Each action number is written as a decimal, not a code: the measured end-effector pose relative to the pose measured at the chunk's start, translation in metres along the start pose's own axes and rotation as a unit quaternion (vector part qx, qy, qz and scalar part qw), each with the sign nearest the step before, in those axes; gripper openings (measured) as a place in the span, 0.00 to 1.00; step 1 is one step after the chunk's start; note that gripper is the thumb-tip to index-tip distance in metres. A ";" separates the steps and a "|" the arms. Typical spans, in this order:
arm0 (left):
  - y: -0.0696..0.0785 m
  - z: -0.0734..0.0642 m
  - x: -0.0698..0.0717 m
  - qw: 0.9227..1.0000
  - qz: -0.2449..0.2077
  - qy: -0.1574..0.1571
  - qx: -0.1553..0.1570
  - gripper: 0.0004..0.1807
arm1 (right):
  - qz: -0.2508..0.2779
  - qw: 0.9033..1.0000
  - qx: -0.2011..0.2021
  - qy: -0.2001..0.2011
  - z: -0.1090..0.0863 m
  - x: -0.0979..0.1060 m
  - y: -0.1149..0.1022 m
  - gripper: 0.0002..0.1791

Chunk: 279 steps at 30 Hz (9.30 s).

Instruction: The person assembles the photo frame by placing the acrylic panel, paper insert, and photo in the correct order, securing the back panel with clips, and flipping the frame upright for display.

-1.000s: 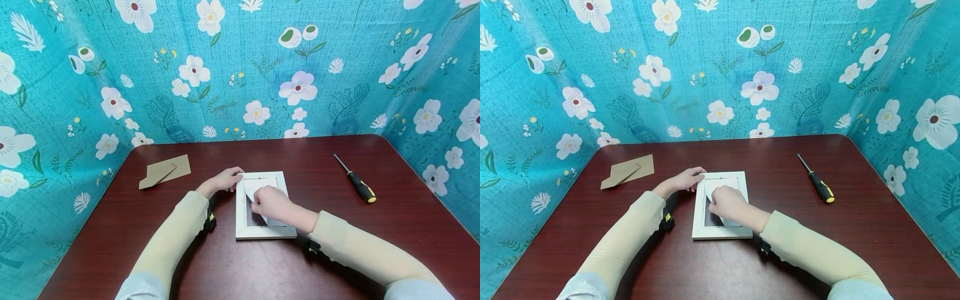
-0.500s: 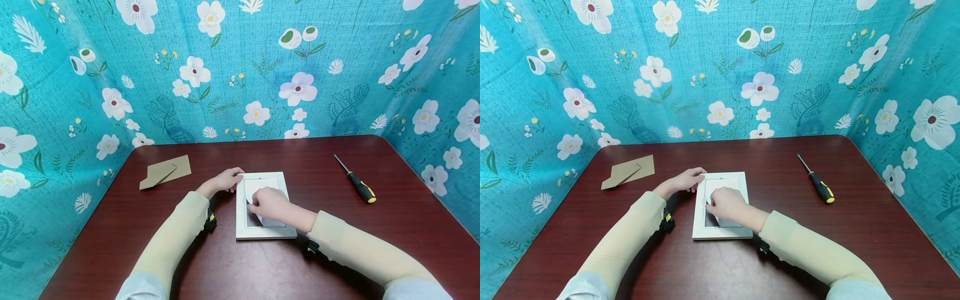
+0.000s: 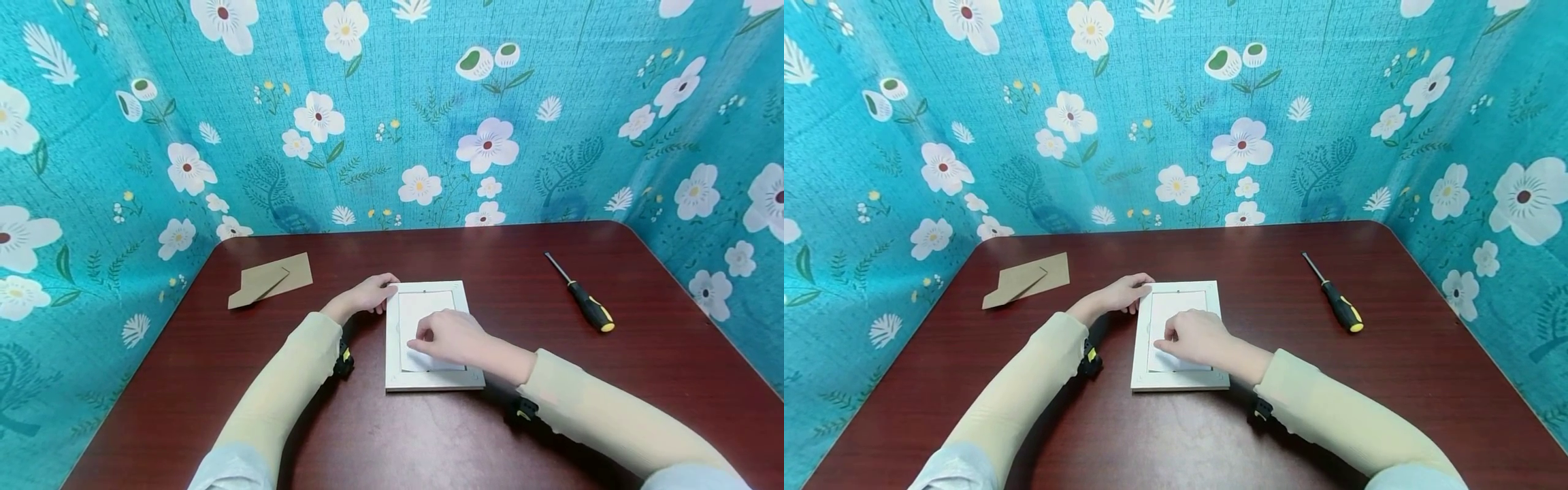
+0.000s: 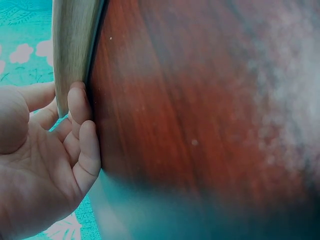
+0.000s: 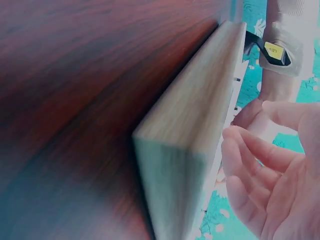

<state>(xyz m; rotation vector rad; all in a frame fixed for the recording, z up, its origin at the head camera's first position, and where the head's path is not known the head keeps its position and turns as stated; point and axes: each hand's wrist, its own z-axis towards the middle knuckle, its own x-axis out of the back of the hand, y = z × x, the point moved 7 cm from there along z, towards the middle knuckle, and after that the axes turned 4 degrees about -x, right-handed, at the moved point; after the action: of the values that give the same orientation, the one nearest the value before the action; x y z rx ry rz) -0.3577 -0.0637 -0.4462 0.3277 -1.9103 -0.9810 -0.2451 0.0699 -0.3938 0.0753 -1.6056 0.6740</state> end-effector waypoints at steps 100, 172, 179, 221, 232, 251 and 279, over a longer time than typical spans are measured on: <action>0.000 0.002 0.001 1.000 -0.007 -0.011 -0.004 0.15 | 0.273 0.948 -0.155 -0.056 0.064 0.004 0.152 0.12; -0.126 -0.093 0.174 0.922 0.325 0.128 0.168 0.16 | 0.325 0.915 -0.200 -0.129 0.064 -0.001 0.160 0.15; -0.123 -0.091 0.174 0.921 0.327 0.115 0.175 0.15 | 0.323 0.916 -0.203 -0.129 0.062 0.001 0.159 0.14; -0.107 -0.099 0.188 0.943 0.263 0.047 0.199 0.18 | 0.323 0.917 -0.197 -0.126 0.066 0.000 0.163 0.15; -0.088 -0.086 0.185 0.963 0.193 0.029 0.188 0.20 | 0.332 0.913 -0.203 -0.124 0.066 -0.001 0.163 0.14; -0.012 -0.063 0.135 0.980 0.173 -0.018 0.097 0.21 | 0.334 0.912 -0.202 -0.126 0.065 -0.001 0.162 0.15; 0.056 -0.052 0.031 0.964 0.236 -0.110 0.057 0.23 | 0.324 0.915 -0.209 -0.118 0.065 0.000 0.162 0.15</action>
<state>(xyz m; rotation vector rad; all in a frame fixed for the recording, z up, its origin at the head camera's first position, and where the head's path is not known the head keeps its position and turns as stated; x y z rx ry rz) -0.3213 -0.0715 -0.3719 -0.1790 -2.1161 -0.6077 -0.3722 0.1739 -0.4540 -0.7488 -1.9914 0.8238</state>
